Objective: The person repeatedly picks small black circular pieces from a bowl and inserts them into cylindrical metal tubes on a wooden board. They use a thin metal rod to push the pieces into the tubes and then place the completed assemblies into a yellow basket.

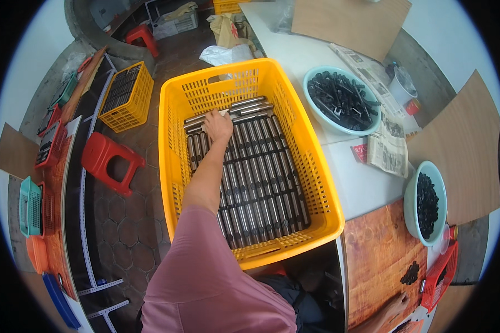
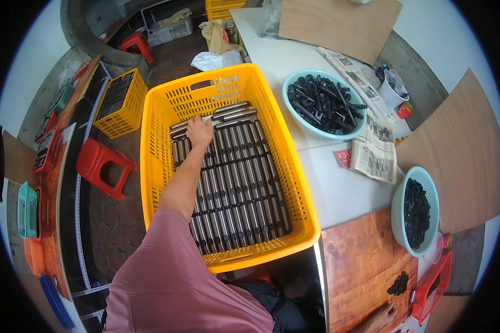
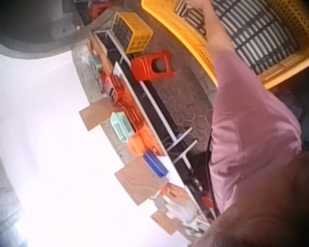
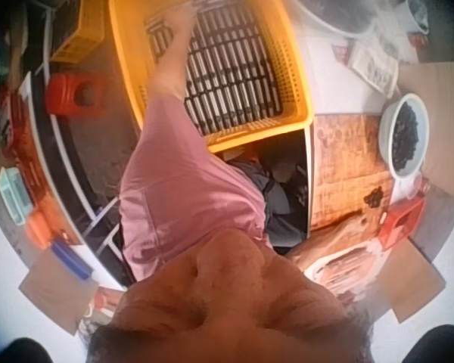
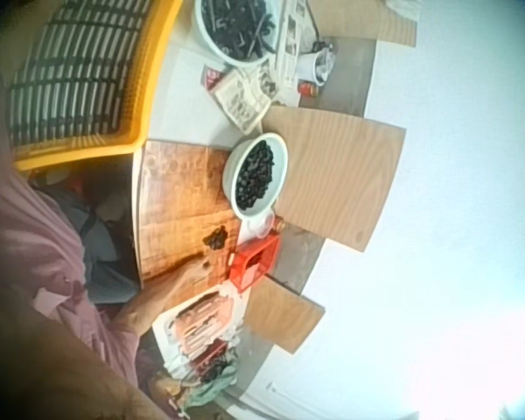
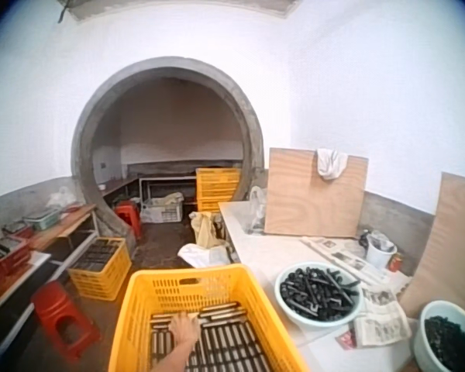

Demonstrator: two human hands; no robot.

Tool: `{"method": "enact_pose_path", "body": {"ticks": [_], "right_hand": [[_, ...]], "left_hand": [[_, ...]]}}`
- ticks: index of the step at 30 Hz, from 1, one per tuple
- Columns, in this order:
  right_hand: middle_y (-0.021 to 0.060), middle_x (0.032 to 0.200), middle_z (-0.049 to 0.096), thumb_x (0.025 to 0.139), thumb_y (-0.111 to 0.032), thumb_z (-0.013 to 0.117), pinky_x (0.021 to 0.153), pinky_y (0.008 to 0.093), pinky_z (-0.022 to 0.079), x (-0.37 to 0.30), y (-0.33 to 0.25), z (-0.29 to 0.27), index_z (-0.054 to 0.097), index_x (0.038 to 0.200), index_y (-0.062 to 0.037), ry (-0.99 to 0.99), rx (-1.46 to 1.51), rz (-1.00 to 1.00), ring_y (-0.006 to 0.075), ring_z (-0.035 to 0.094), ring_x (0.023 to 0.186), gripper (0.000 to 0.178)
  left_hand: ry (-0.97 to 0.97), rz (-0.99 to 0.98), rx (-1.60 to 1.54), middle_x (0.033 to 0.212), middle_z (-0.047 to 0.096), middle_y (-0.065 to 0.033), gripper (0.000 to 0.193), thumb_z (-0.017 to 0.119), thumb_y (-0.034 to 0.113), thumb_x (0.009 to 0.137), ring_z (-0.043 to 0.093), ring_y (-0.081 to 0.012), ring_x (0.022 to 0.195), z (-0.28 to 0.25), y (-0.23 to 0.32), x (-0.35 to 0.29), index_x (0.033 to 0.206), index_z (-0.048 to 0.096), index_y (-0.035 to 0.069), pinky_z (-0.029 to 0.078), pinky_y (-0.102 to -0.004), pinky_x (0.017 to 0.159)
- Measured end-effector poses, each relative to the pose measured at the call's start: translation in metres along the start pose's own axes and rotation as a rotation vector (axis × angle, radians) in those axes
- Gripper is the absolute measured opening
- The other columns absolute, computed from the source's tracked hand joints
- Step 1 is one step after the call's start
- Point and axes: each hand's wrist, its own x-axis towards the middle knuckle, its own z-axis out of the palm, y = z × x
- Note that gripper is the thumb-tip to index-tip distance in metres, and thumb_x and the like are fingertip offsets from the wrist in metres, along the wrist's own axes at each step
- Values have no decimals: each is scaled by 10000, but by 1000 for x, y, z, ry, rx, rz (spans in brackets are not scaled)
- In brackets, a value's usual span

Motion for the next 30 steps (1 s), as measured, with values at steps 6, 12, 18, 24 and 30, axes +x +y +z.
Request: {"method": "enact_pose_path", "body": {"ticks": [6,12,18,24,30], "right_hand": [[170,844,604,975,-224,613,797,388,459,-3,-6,9,610,950,100,-30,45,-16,284,547,809,325],[166,834,601,979,-220,606,754,406,454,-5,-8,3,597,932,89,22,-104,-22,282,544,785,313],[149,796,573,984,-223,599,729,410,448,-7,-13,9,580,890,78,47,-14,-8,272,527,762,316],[136,788,561,971,-243,607,727,401,445,-5,-12,5,575,864,70,27,-93,-4,263,516,757,332],[168,859,630,976,-261,615,806,410,455,-3,-8,3,614,955,81,-2,-86,1,289,559,808,342]], "left_hand": [[-239,-45,402,1601,244,-227,708,430,543,1020,282,-563,1404,-10,-15,10,1518,357,44,231,-637,1157],[-362,-63,416,1668,126,-147,695,397,542,1034,222,-557,1442,-12,-33,18,1584,265,139,223,-608,1186],[-350,9,439,1657,179,-135,658,411,502,1046,304,-478,1439,-14,-47,24,1576,286,133,273,-546,1193],[-212,28,385,1566,375,-162,501,506,306,1024,400,-423,1386,-20,-54,33,1479,451,102,318,-549,1153],[-271,142,465,1471,469,-179,446,563,119,942,452,-366,1348,-16,-63,48,1386,562,72,442,-458,1095]]}}
